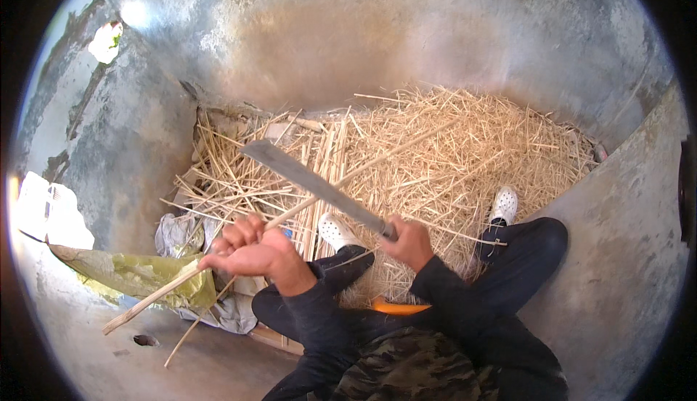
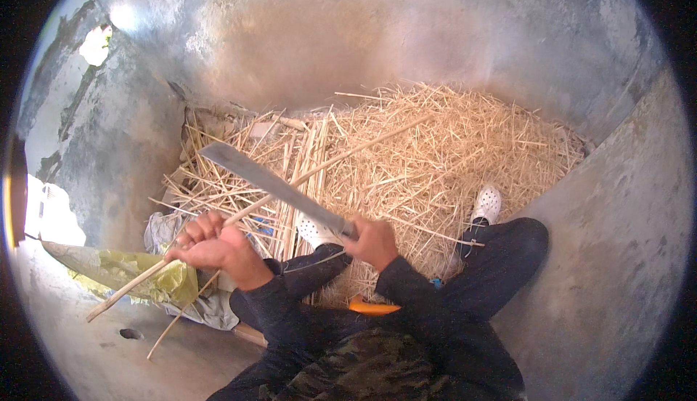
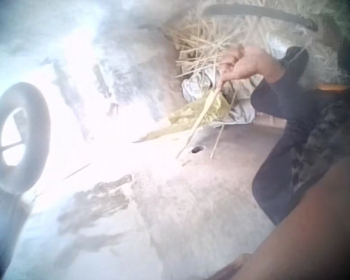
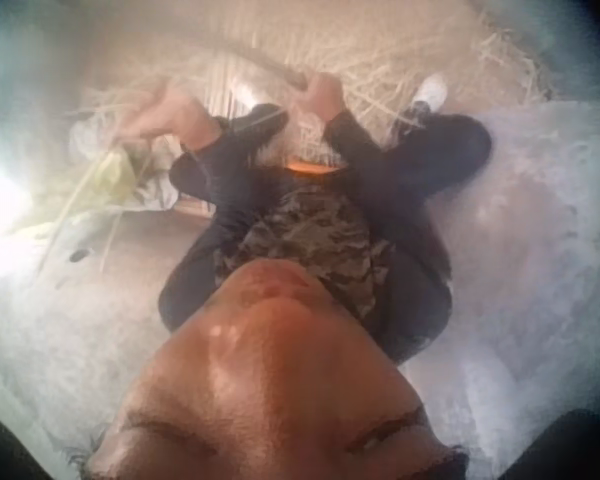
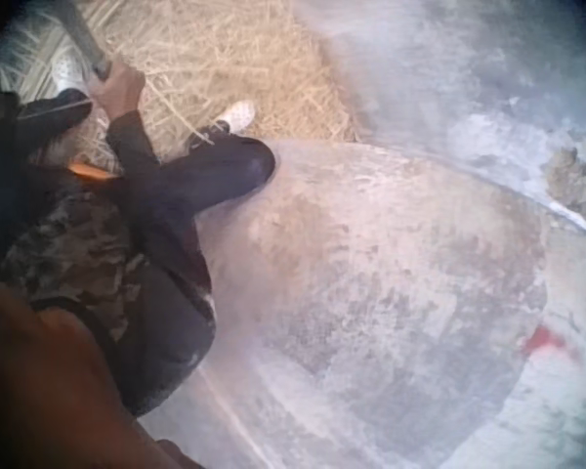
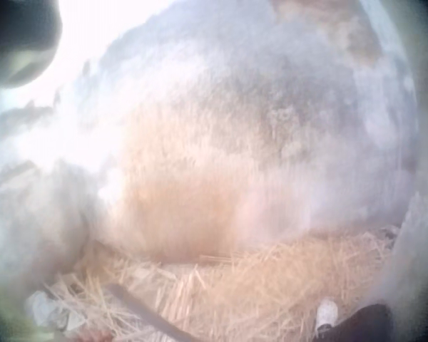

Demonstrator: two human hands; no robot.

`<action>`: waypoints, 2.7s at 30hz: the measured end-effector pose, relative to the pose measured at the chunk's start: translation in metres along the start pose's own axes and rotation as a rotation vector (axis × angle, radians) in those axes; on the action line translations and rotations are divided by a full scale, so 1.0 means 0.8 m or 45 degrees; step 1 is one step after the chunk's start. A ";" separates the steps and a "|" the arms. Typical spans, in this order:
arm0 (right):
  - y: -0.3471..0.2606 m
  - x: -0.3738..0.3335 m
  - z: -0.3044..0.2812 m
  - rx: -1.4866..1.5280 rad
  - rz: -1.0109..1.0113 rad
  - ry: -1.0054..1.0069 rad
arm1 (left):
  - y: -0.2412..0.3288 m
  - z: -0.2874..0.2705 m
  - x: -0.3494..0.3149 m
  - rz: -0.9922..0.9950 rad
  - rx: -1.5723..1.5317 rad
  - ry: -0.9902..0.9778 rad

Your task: The person sits on the floor and uses a knife to strip the outer layers and small branches from a long, thin stick. They hold the stick with their left hand and scrape it with the knife in their right hand, working from the bottom to the top.

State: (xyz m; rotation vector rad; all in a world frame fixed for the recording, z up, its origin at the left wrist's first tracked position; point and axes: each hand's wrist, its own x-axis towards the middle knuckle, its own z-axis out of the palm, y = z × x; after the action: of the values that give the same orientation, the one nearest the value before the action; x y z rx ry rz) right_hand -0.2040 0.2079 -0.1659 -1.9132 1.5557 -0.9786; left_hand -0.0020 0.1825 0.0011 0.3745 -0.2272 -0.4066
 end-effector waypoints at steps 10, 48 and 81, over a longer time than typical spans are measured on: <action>-0.002 0.013 -0.005 0.143 0.242 0.000 | 0.003 0.010 -0.020 0.159 0.042 -0.098; 0.040 -0.001 -0.053 0.067 0.263 0.185 | 0.083 0.019 -0.016 0.005 0.045 -0.308; -0.084 -0.063 -0.080 0.605 0.309 0.166 | 0.115 -0.009 0.043 0.073 -0.526 -0.594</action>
State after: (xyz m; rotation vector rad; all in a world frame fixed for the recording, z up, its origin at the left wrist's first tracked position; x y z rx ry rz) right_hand -0.2166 0.2769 -0.0872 -1.3272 1.4227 -1.2479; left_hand 0.0624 0.2485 0.0357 -0.1392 -0.5954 -0.4692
